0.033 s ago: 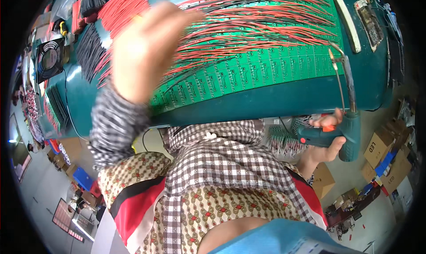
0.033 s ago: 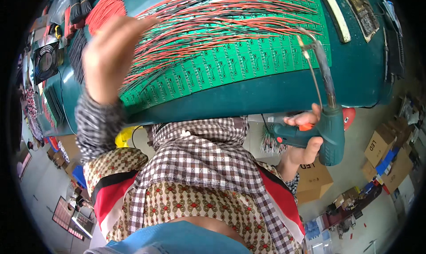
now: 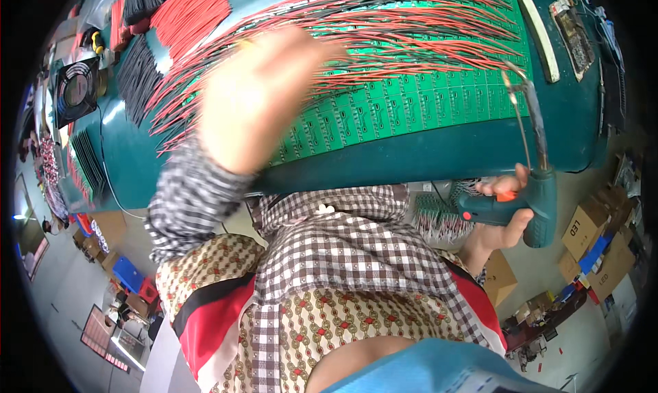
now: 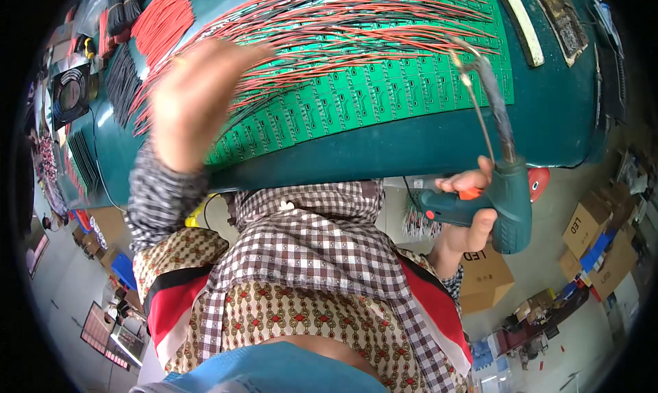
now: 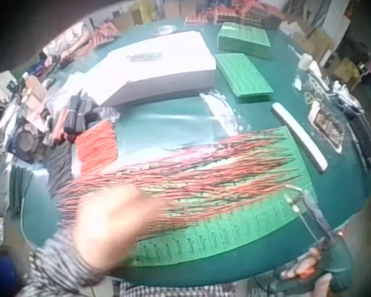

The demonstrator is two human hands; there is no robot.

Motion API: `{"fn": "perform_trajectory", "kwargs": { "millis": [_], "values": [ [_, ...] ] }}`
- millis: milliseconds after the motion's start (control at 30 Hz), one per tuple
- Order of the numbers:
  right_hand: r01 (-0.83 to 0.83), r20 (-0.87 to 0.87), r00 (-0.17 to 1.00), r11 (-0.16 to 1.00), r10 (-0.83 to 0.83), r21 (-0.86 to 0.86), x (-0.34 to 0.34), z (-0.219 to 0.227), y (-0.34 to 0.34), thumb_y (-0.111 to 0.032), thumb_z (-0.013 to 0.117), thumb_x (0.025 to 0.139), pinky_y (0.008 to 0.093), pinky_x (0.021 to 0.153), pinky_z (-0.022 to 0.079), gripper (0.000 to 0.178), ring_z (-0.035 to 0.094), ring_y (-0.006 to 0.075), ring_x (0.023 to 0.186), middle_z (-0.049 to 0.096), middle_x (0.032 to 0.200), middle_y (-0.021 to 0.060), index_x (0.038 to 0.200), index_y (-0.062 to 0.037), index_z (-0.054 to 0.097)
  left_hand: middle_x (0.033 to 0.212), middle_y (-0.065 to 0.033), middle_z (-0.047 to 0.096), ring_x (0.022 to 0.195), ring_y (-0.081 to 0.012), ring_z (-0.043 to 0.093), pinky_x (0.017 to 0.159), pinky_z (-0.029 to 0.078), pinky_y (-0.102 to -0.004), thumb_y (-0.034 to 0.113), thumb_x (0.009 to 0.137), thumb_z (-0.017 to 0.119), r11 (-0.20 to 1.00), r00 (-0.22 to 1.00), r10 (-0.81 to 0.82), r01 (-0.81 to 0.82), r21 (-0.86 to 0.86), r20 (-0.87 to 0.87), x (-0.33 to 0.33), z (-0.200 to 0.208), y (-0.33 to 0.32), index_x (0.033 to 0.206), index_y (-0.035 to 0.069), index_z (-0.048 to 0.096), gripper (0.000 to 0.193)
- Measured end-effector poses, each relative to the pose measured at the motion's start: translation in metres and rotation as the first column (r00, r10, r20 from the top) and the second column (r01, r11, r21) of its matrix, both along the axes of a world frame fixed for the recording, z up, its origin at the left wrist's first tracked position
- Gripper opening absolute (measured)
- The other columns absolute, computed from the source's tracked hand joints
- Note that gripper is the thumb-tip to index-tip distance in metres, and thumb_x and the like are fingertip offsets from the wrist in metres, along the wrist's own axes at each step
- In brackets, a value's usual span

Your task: The person positions wires onto a circuit board with their hand and solders the connections in place using a handheld soldering gun.

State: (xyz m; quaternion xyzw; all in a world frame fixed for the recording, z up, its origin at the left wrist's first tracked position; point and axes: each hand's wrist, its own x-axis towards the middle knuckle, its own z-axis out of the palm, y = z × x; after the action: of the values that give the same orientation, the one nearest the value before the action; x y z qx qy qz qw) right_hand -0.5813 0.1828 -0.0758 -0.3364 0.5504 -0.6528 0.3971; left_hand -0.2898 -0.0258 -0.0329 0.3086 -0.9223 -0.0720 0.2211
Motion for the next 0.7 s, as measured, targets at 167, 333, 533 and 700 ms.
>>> {"fn": "perform_trajectory", "kwargs": {
  "millis": [167, 333, 533, 700],
  "values": [
    [-0.108, 0.033, 0.994, 0.993, 0.107, 0.055, 0.009, 0.009, -0.006, -0.058, 0.049, 0.092, 0.0383, 0.074, 0.055, 0.082, 0.059, 0.0218, 0.081, 0.057, 0.092, 0.0098, 0.133, 0.0112, 0.038, 0.095, -0.0076, 0.062, 0.08, -0.0225, 0.062, 0.065, 0.052, -0.0313, -0.003, 0.069, 0.063, 0.977, 0.999, 0.038, -0.037, 0.21, -0.001, -0.027, -0.04, 0.041, 0.107, 0.003, 0.067, 0.038],
    [-0.081, -0.035, 0.995, 0.979, 0.089, 0.186, 0.023, 0.013, 0.005, -0.06, 0.051, 0.09, 0.0369, 0.075, 0.057, 0.083, 0.064, 0.0266, 0.089, 0.06, 0.101, 0.0141, 0.132, 0.0113, 0.04, 0.093, -0.0065, 0.062, 0.079, -0.0227, 0.062, 0.066, 0.052, -0.0323, -0.004, 0.07, 0.066, 0.985, 0.993, 0.061, -0.043, 0.168, -0.105, -0.025, -0.044, 0.044, 0.105, 0.003, 0.068, 0.035],
    [-0.177, -0.1, 0.973, 0.949, 0.209, 0.259, 0.025, 0.02, 0.009, -0.057, 0.054, 0.089, 0.0376, 0.077, 0.059, 0.084, 0.066, 0.0321, 0.095, 0.06, 0.109, 0.0195, 0.133, 0.0131, 0.039, 0.093, -0.0061, 0.062, 0.077, -0.0221, 0.061, 0.064, 0.05, -0.0317, -0.004, 0.069, 0.069, 0.985, 0.991, 0.066, -0.046, 0.164, -0.115, -0.03, -0.049, 0.046, 0.101, 0.004, 0.068, 0.033],
    [-0.208, -0.108, 0.96, 0.915, 0.259, 0.346, 0.03, 0.034, 0.009, -0.054, 0.053, 0.091, 0.0378, 0.077, 0.059, 0.08, 0.066, 0.0312, 0.092, 0.06, 0.108, 0.0208, 0.13, 0.0142, 0.041, 0.093, -0.0059, 0.062, 0.077, -0.0218, 0.06, 0.063, 0.05, -0.0318, -0.004, 0.068, 0.069, 0.985, 0.99, 0.071, -0.049, 0.168, -0.123, -0.03, -0.048, 0.047, 0.101, 0.004, 0.068, 0.033]
  ]
}}
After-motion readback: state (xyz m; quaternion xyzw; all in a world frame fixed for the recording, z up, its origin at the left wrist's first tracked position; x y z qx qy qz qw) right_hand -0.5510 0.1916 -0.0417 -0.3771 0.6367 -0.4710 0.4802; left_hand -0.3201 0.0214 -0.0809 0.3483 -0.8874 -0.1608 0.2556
